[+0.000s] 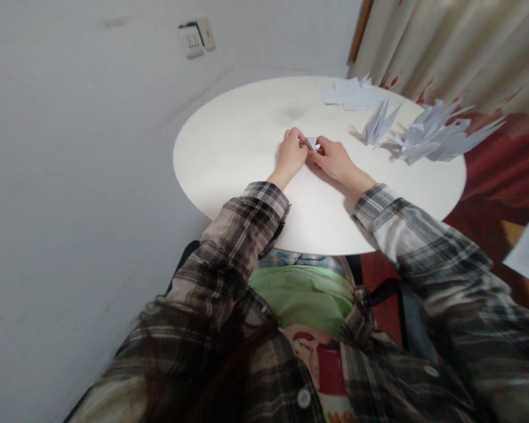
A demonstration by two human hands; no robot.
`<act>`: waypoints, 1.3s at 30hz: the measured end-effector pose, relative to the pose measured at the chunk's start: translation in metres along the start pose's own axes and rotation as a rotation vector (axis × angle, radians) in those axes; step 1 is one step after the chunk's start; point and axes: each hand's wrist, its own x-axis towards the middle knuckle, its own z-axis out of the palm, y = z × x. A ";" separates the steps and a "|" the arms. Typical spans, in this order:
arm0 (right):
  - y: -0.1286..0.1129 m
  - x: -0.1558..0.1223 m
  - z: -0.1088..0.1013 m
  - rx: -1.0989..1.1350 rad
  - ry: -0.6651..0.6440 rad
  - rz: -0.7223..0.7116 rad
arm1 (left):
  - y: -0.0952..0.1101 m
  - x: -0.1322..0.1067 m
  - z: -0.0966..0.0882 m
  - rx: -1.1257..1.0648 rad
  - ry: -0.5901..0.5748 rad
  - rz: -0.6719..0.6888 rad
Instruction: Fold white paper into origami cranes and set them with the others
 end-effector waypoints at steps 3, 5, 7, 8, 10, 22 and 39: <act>0.002 0.002 0.002 0.003 0.037 0.029 | 0.000 0.000 0.000 -0.001 0.001 0.019; 0.003 0.003 0.003 0.007 0.054 0.049 | 0.001 0.000 -0.001 0.019 0.004 0.026; 0.004 0.004 0.004 0.008 0.065 0.063 | 0.003 0.000 -0.002 0.048 0.009 0.023; 0.003 0.004 0.004 0.006 0.069 0.066 | 0.005 0.000 -0.003 0.061 0.013 0.021; 0.003 0.005 0.004 -0.001 0.075 0.066 | 0.009 -0.001 -0.005 0.074 0.027 0.026; 0.011 0.012 0.006 0.124 0.168 0.021 | 0.016 -0.004 -0.008 -0.012 0.088 0.035; 0.042 0.023 0.026 0.288 0.278 -0.021 | 0.011 0.002 -0.006 -0.093 0.098 -0.059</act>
